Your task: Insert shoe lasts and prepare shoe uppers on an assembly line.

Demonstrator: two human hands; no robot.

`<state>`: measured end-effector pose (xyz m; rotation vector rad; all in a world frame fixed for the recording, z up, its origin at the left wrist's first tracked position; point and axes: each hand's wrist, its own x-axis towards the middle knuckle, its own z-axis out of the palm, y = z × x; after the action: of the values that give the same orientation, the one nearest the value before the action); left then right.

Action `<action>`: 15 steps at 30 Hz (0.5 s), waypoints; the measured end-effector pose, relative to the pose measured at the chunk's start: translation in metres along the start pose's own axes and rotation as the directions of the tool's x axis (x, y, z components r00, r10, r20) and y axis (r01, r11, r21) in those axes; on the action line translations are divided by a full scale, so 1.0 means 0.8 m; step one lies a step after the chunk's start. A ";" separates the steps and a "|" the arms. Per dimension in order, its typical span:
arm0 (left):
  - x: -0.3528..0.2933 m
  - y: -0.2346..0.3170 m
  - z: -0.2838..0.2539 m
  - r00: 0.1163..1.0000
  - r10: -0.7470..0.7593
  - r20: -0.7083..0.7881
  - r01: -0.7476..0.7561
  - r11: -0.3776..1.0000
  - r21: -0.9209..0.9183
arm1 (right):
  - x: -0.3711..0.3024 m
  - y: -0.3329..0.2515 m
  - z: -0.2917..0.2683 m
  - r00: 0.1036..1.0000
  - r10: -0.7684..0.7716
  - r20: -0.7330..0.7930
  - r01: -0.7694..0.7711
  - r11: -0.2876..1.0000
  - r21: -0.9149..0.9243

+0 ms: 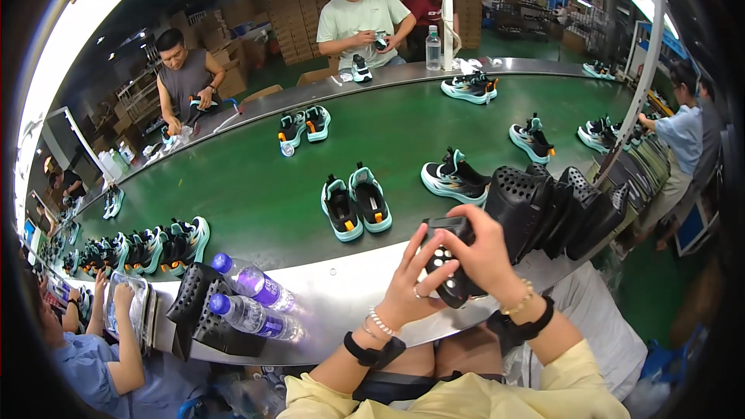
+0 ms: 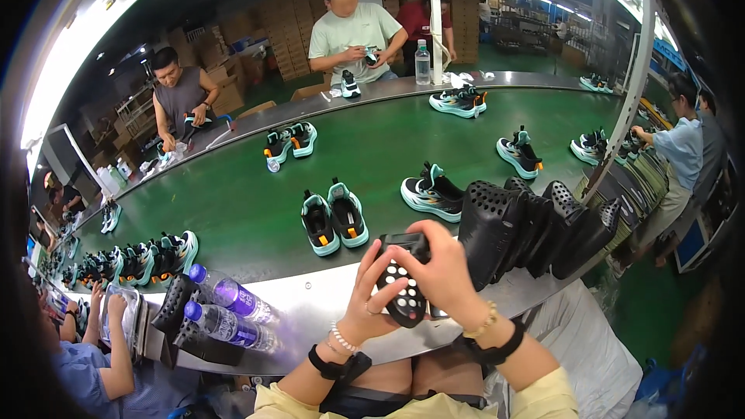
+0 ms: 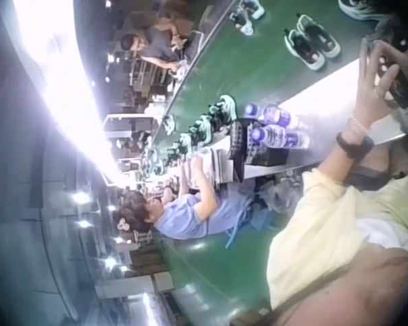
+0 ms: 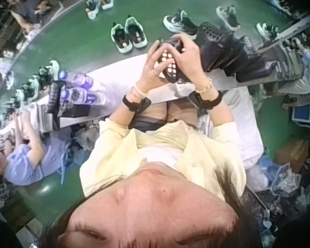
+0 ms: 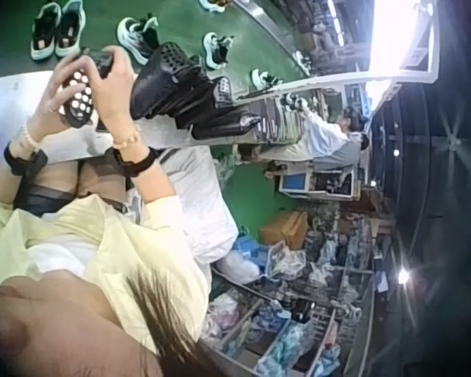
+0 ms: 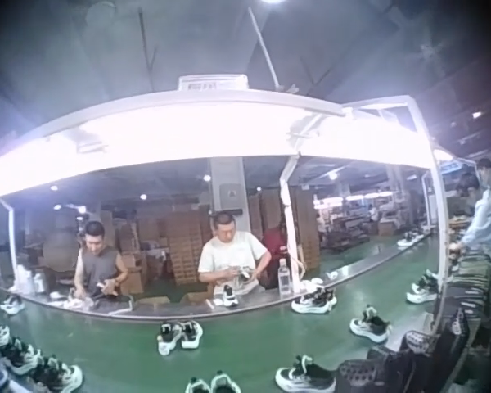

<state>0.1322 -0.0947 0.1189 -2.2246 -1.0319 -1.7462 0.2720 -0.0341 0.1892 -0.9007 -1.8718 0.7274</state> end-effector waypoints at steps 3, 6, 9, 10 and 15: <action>-0.017 -0.011 -0.035 0.975 -0.186 -0.122 0.164 0.972 -0.171 | 0.001 -0.003 0.029 0.971 0.112 0.209 -0.136 0.985 0.102; -0.023 -0.038 -0.065 0.680 -0.731 -0.062 0.353 0.399 -0.846 | 0.008 -0.006 0.040 0.943 0.024 0.333 -0.067 0.991 0.118; -0.015 -0.051 -0.076 0.590 -0.803 0.081 0.403 0.206 -0.892 | 0.019 -0.011 0.048 0.850 0.032 0.526 -0.188 0.951 0.247; -0.016 -0.058 -0.075 0.591 -0.800 0.109 0.398 0.171 -0.901 | 0.020 -0.012 0.051 0.847 0.031 0.531 -0.185 0.953 0.238; -0.013 -0.092 -0.055 0.511 -0.859 0.025 0.225 0.105 -0.969 | 0.019 -0.011 0.090 0.860 -0.118 0.497 -0.055 0.946 0.320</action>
<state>0.0526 -0.0649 0.1017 -1.0991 -0.9245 -3.8890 0.1993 -0.0348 0.1737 -0.4843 -2.1238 1.3114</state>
